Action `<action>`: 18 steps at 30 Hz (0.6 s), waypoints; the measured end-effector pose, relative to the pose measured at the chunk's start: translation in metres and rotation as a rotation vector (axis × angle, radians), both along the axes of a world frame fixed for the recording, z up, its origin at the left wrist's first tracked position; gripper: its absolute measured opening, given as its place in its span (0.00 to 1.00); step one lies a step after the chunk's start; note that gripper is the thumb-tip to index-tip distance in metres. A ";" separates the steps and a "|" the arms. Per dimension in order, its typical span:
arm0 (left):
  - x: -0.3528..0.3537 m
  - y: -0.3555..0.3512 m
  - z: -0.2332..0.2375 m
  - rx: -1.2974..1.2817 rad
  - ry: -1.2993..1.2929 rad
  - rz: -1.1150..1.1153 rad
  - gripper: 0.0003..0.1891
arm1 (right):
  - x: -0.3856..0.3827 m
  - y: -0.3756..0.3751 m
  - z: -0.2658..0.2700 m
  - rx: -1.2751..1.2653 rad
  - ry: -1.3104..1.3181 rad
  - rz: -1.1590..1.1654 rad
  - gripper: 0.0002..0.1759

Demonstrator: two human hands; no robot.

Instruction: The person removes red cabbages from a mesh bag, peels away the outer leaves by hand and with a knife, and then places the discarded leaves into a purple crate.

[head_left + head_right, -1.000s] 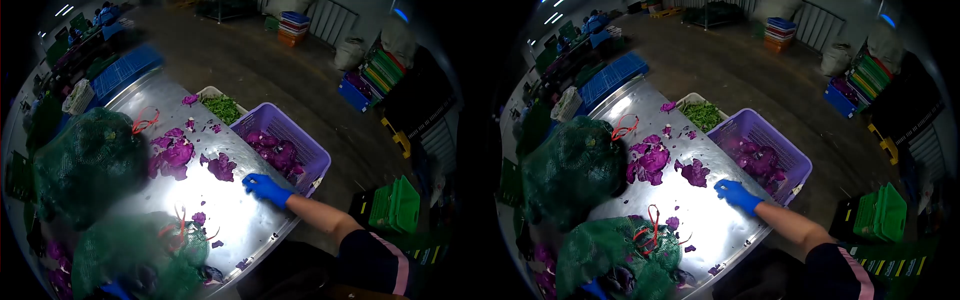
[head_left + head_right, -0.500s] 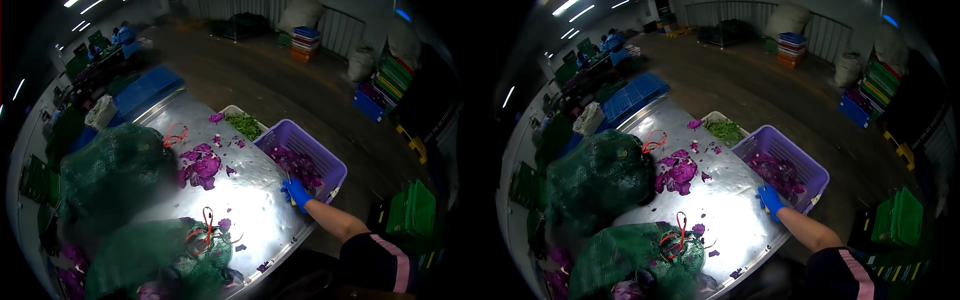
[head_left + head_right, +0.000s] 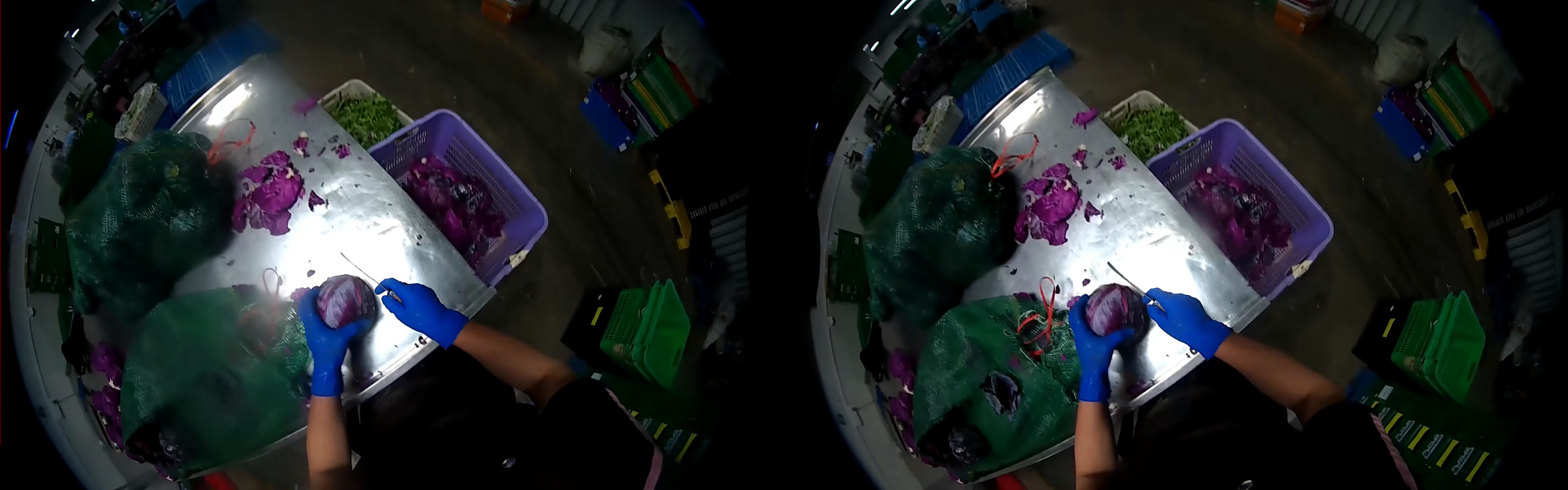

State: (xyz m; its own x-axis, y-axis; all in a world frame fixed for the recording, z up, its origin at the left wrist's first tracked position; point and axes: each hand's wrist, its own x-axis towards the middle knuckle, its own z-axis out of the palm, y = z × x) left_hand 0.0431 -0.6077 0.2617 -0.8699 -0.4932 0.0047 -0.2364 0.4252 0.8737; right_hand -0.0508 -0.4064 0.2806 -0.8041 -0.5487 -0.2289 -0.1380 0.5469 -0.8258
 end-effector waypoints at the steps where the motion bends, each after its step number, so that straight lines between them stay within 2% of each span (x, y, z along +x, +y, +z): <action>1: -0.005 -0.001 0.001 0.012 -0.028 -0.008 0.55 | 0.002 0.000 -0.004 0.001 0.009 0.002 0.14; 5: -0.016 -0.010 0.003 0.111 -0.123 -0.040 0.56 | 0.006 -0.005 -0.019 -0.015 0.109 0.012 0.14; 9: -0.027 -0.012 0.018 0.153 -0.217 -0.069 0.56 | -0.008 -0.008 -0.014 0.099 0.048 0.131 0.15; 13: -0.034 -0.012 0.020 0.064 -0.216 -0.127 0.57 | -0.023 -0.007 -0.015 0.174 0.022 0.231 0.16; 18: -0.042 -0.004 0.035 0.194 -0.221 -0.096 0.56 | -0.046 -0.012 -0.021 0.240 -0.091 0.332 0.14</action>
State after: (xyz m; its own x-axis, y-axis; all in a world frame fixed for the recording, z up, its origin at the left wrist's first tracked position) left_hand 0.0009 -0.6120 0.2964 -0.8820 -0.3821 -0.2760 -0.3964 0.2847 0.8728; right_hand -0.0970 -0.4181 0.2598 -0.5631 -0.6971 -0.4439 -0.2718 0.6635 -0.6971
